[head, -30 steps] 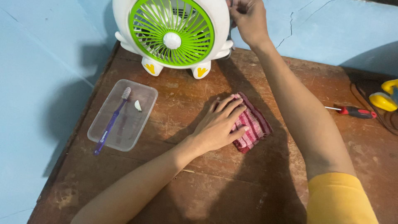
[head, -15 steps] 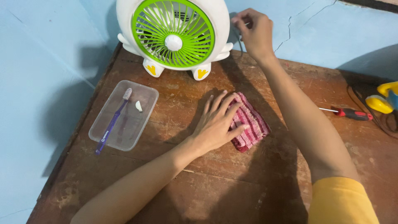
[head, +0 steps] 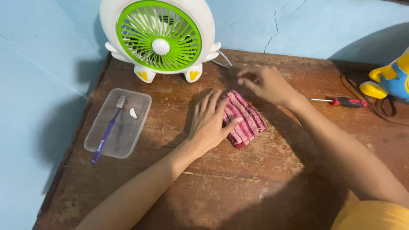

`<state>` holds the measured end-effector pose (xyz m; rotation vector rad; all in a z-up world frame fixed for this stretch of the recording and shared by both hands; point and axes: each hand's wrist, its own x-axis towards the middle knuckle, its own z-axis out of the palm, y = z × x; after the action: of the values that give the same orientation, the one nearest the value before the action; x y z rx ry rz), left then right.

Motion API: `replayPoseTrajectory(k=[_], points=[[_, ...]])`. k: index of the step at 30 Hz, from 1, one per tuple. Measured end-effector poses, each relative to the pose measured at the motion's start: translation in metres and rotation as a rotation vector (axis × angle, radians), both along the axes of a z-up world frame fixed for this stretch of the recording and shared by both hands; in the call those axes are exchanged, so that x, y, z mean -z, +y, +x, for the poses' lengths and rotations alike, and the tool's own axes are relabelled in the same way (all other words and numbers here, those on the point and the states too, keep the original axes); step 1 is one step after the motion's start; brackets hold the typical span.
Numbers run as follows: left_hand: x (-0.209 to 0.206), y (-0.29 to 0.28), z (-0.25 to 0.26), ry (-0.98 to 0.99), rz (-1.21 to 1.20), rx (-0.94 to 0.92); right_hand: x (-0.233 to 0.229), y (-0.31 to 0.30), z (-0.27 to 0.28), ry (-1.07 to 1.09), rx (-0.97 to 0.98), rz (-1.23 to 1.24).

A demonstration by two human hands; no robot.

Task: The person uses a screwdriver to remove screws from the front grille of a white and green electric fan, then wipes the fan with a cloth. The person then moves to a yellow and blue electric fan and begins unscrewing its front grille.

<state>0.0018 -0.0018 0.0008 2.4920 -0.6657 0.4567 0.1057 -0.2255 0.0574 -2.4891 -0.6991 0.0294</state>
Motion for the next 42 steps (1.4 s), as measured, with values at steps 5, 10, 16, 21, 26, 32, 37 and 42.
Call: replayPoseTrajectory(k=[5,10,16,21,26,32,37,42], points=[[-0.006,0.002,-0.002,0.126,-0.074,-0.035,0.011,-0.017,-0.074,-0.634,-0.179,-0.339],[-0.018,0.001,-0.009,0.196,-0.295,0.141,0.014,-0.035,-0.144,-0.040,0.152,-0.049],[-0.023,-0.029,-0.040,0.253,-0.104,0.534,-0.006,-0.093,-0.189,0.345,0.446,0.154],[-0.020,-0.053,-0.029,0.138,-0.011,0.659,-0.002,-0.163,-0.218,0.092,0.579,-0.040],[-0.028,-0.098,-0.007,0.076,-0.072,0.708,-0.010,-0.230,-0.264,0.124,0.944,-0.184],[-0.044,-0.162,-0.006,0.064,-0.111,0.766,-0.004,-0.289,-0.305,-0.033,1.112,-0.278],[-0.047,-0.204,-0.004,-0.007,-0.159,0.819,0.005,-0.331,-0.337,-0.123,1.172,-0.277],[-0.038,-0.251,-0.001,-0.057,-0.183,0.855,0.020,-0.361,-0.353,-0.240,1.202,-0.329]])
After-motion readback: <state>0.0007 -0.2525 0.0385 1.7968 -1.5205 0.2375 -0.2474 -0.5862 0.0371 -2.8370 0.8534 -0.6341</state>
